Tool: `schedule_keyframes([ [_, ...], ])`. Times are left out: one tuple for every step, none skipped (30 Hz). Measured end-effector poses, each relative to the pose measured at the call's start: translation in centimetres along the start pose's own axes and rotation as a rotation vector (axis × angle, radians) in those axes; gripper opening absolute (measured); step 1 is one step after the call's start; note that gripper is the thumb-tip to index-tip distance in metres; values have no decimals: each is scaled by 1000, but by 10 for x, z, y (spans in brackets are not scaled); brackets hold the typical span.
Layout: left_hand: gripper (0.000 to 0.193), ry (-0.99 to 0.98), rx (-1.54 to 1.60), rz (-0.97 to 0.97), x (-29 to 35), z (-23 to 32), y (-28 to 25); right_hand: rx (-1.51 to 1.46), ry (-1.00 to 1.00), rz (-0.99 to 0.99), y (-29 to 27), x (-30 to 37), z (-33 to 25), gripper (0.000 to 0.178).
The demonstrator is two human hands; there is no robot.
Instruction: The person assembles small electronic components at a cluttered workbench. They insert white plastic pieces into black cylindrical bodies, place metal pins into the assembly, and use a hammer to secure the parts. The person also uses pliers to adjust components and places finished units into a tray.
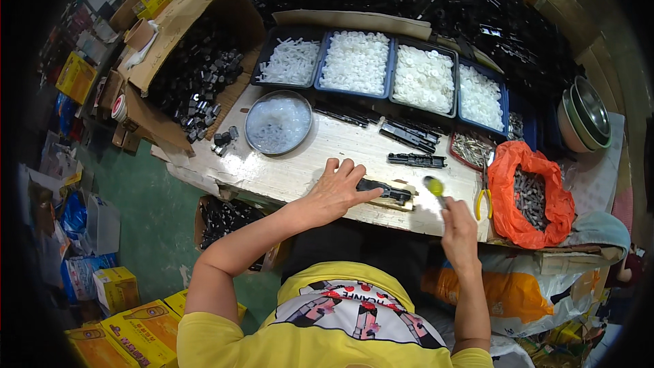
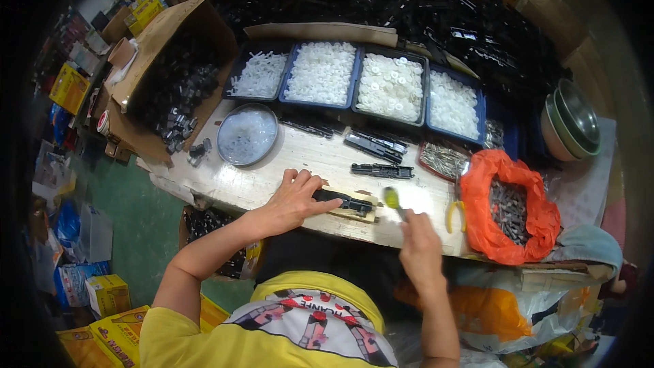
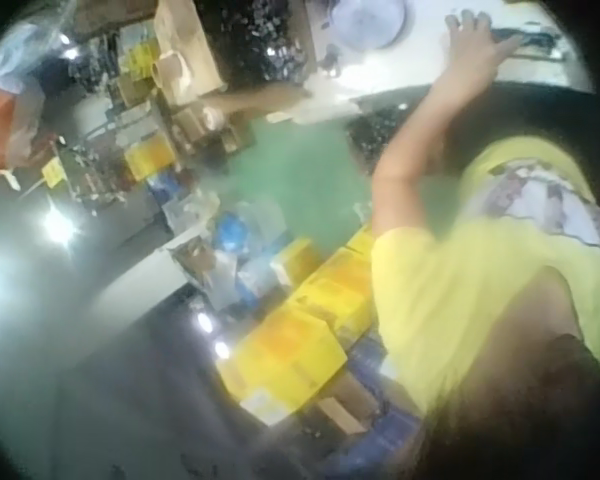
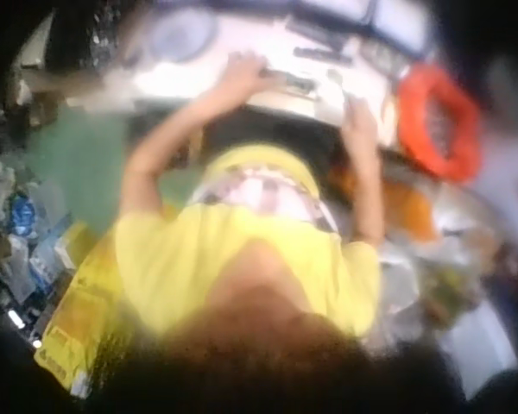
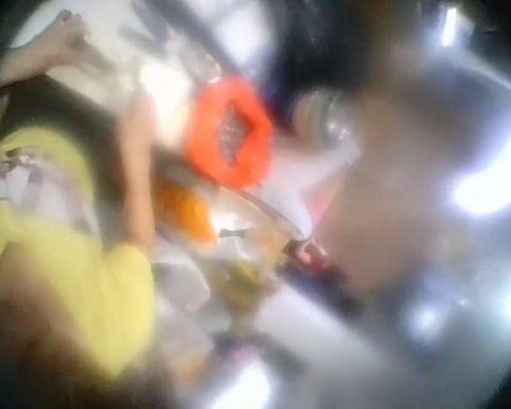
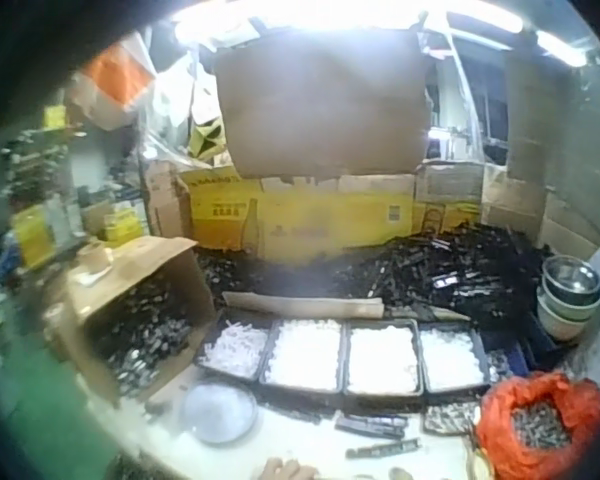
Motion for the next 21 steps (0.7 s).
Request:
schedule_keyframes([
  [49,13,-9,1,0,1,-1,18,-27,-53,5,0,-9,21],
  [48,25,-19,3,0,2,-2,36,-54,-107,9,1,-18,22],
  [47,35,-27,7,0,3,-3,96,-82,-155,13,-2,-26,22],
  [46,45,-36,12,1,4,-4,88,-98,-125,6,-6,-34,22],
  [46,54,-45,17,1,4,-4,80,-114,-95,-1,-10,-42,21],
  [45,62,-51,17,1,5,-4,68,-129,-69,-7,-12,-50,21],
  [45,69,-58,18,0,6,-5,44,-134,-2,-17,-14,-58,20],
  [44,75,-64,18,1,6,-5,74,-153,-42,-9,-12,-59,20],
  [44,72,-61,10,-1,6,-5,110,-167,-78,-1,-8,-59,20],
  [43,78,-55,2,-3,7,-5,150,-174,-108,7,-3,-56,21],
  [42,84,-49,-6,-5,9,-5,279,-155,-263,37,7,-38,17],
  [42,78,-52,-6,-4,8,-5,269,-146,-252,35,2,-40,16],
  [41,73,-54,-7,-3,8,-5,260,-138,-240,30,-5,-45,14],
  [41,67,-56,-7,-2,8,-5,250,-129,-229,24,-9,-50,13],
  [40,70,-59,-4,-3,8,-5,175,-139,-101,9,-12,-59,11],
  [40,72,-63,-2,-4,9,-5,194,-145,-121,11,-12,-60,11],
  [39,75,-66,0,-4,10,-5,213,-151,-141,15,-11,-61,11],
  [39,88,-79,16,-4,11,-6,239,-150,-149,13,-11,-62,11],
  [39,102,-91,32,-2,12,-6,319,-154,-251,39,-2,-48,13],
  [39,116,-104,49,-2,13,-7,331,-145,-267,38,0,-46,14],
  [39,117,-108,50,-2,13,-6,337,-141,-291,39,-1,-49,14],
])
Point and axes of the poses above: each hand's wrist, its own x-axis away from the middle knuckle, its own y-axis out of the palm, z = x × y, the point moved 9 cm from there along -x, towards the middle knuckle, and after that the axes turned 12 degrees about z, right-handed, at the moved point
